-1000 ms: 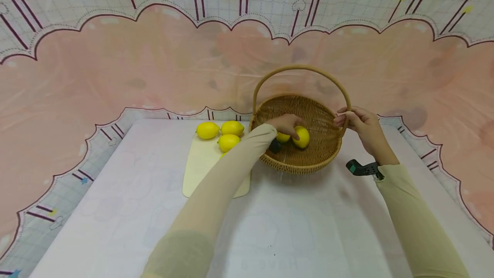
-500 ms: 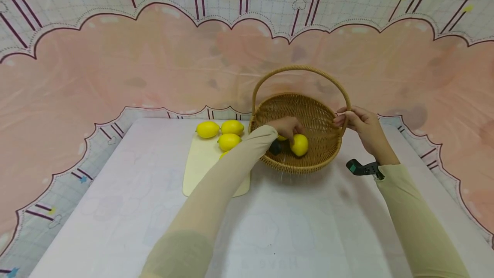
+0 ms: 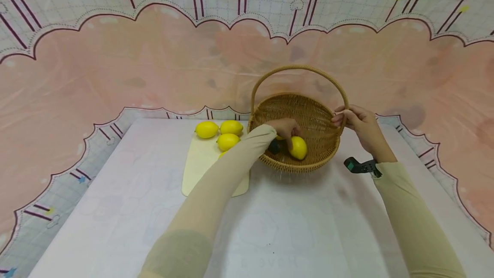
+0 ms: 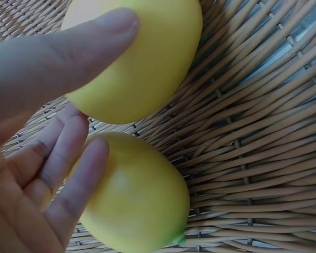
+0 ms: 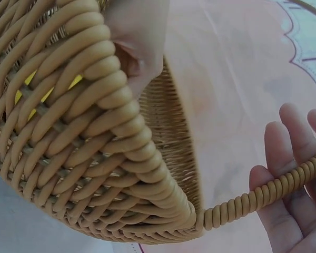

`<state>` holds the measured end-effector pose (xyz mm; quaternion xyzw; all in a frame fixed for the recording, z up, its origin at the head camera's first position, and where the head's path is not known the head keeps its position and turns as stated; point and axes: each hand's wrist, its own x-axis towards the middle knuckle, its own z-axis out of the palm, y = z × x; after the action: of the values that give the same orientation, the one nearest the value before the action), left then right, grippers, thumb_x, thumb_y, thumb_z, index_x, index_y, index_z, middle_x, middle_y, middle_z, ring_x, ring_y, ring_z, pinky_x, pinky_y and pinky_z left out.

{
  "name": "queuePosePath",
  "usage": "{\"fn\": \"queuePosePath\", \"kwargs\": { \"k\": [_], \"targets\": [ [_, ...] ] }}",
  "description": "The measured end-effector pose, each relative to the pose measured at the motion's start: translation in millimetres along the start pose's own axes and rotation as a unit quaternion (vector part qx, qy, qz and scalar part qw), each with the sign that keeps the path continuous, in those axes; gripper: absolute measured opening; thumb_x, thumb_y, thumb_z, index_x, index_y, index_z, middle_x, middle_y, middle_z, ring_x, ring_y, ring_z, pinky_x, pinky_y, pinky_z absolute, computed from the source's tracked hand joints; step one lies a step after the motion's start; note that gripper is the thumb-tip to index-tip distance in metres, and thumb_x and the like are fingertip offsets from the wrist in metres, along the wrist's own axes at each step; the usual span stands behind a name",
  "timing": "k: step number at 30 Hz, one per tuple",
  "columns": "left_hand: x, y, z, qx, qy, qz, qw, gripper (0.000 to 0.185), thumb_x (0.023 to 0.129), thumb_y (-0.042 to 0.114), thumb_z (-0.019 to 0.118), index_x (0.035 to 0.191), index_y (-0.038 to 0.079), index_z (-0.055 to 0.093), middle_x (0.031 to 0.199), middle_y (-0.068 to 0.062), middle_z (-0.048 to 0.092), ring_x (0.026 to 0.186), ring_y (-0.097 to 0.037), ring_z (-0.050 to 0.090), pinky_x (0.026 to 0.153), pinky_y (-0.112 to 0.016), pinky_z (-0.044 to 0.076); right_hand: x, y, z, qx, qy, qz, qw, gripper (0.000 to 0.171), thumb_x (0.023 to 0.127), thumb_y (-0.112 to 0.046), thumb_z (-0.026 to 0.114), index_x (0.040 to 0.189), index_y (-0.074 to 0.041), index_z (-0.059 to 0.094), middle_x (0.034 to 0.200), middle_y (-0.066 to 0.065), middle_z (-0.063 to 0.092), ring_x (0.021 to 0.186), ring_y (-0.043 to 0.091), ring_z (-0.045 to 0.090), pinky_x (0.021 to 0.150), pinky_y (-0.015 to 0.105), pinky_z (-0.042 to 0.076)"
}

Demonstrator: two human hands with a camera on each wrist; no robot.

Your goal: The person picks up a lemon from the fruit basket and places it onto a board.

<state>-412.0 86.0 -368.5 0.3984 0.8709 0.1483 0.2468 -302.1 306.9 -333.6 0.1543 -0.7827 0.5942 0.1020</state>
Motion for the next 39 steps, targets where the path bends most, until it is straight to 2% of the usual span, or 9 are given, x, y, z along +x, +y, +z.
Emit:
{"fn": "queuePosePath", "kwargs": {
  "k": [7,14,22,32,39],
  "targets": [
    [2.3,0.0,1.0,0.012,-0.020,-0.011,0.9997,0.059,0.073,0.012,0.081,0.127,0.016,0.059,0.134,-0.006,0.056,0.124,-0.021,0.051,0.100,-0.031,0.047,1,-1,0,-0.001,0.004,0.012,1.000,0.028,0.097,-0.028,0.047,0.108,-0.009,0.063,0.084,-0.007,0.068,0.082,0.005,0.066,0.078,0.014,0.054],
    [-0.1,1.1,0.9,0.014,-0.031,0.012,0.9994,0.054,0.075,0.004,0.077,0.125,0.015,0.062,0.133,-0.004,0.058,0.125,-0.021,0.050,0.101,-0.029,0.046,1,-1,0,0.023,0.003,0.011,1.000,0.025,0.097,-0.027,0.047,0.107,-0.009,0.063,0.084,-0.006,0.068,0.083,0.007,0.066,0.078,0.014,0.054],
    [-3.3,3.2,0.5,0.011,-0.029,0.013,0.9994,0.054,0.076,-0.001,0.075,0.126,0.014,0.061,0.133,-0.004,0.057,0.127,-0.021,0.049,0.102,-0.030,0.046,-1,-1,1,0.032,0.004,0.008,0.999,0.024,0.097,-0.025,0.048,0.106,-0.009,0.063,0.084,-0.005,0.068,0.082,0.007,0.067,0.078,0.014,0.054],
    [-7.1,4.3,0.0,-0.013,-0.027,0.030,0.9991,0.048,0.073,-0.001,0.077,0.119,0.007,0.065,0.124,-0.008,0.063,0.116,-0.020,0.058,0.096,-0.025,0.049,-1,-1,1,0.032,0.003,0.005,0.999,0.024,0.097,-0.025,0.048,0.105,-0.010,0.064,0.084,-0.005,0.068,0.082,0.006,0.067,0.078,0.014,0.054],
    [-6.5,5.5,0.6,-0.007,-0.037,0.024,0.9990,0.043,0.074,0.005,0.078,0.115,0.006,0.068,0.120,-0.008,0.066,0.110,-0.019,0.062,0.091,-0.023,0.051,0,-1,1,0.029,0.004,0.005,1.000,0.024,0.097,-0.026,0.049,0.105,-0.010,0.064,0.083,-0.006,0.068,0.082,0.006,0.066,0.078,0.013,0.053]
  ]
}}
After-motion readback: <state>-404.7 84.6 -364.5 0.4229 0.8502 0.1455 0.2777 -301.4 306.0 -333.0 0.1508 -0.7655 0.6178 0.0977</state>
